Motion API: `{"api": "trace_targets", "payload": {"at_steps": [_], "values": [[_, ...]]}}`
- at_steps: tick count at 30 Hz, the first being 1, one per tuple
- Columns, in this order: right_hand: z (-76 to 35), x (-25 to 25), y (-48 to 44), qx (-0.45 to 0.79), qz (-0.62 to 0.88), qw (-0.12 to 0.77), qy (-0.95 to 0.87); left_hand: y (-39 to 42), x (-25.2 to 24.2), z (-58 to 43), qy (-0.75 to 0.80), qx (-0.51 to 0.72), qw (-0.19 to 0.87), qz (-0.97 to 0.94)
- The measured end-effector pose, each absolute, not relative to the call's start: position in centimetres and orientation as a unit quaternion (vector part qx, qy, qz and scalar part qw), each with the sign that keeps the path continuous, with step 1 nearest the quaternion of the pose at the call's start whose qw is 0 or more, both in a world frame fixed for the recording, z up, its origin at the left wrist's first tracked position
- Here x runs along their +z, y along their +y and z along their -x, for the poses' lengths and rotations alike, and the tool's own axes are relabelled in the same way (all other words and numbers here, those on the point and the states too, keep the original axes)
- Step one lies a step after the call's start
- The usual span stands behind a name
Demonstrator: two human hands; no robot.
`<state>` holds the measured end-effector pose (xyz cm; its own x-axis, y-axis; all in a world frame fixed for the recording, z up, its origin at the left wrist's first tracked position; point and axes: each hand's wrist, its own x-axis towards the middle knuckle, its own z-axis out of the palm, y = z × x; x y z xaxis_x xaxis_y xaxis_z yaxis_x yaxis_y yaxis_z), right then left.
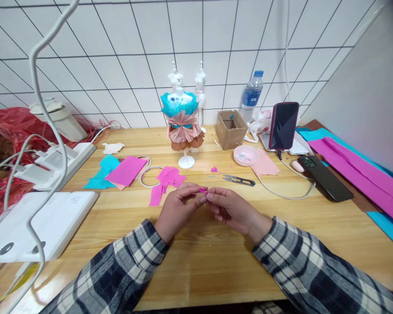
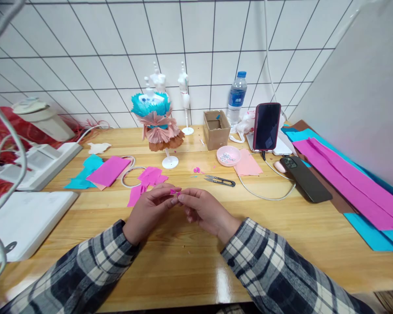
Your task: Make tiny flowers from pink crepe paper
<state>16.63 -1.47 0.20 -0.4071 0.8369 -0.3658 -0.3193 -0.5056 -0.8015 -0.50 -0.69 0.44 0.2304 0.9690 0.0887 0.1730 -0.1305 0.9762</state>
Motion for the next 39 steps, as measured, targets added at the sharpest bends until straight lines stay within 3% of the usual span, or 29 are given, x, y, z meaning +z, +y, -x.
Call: {"api": "trace_targets", "payload": {"at_steps": [8, 14, 19, 25, 32, 39], "values": [[-16.2, -0.2, -1.8, 0.822, 0.360, 0.364, -0.250, -0.8, 0.8, 0.4, 0.428, 0.462, 0.475, -0.614], [-16.0, -0.4, -1.9, 0.805, 0.381, 0.354, -0.287, -0.7, 0.5, 0.6, 0.426, 0.452, 0.417, -0.663], [-16.3, -0.1, -1.9, 0.629, 0.493, 0.380, -0.466, -0.6, 0.5, 1.1, 0.484, 0.433, 0.383, -0.657], [-17.0, 0.1, -1.6, 0.392, 0.474, 0.410, -0.673, -0.8, 1.2, 1.0, 0.523, 0.374, 0.376, -0.667], [-17.0, -0.3, -1.3, 0.392, 0.485, 0.407, -0.667, -0.9, 0.9, 0.8, 0.496, 0.356, 0.328, -0.721], [-17.5, -0.3, -0.9, 0.369, 0.496, 0.391, -0.682, -0.8, 0.7, 0.9, 0.509, 0.321, 0.345, -0.720]]}}
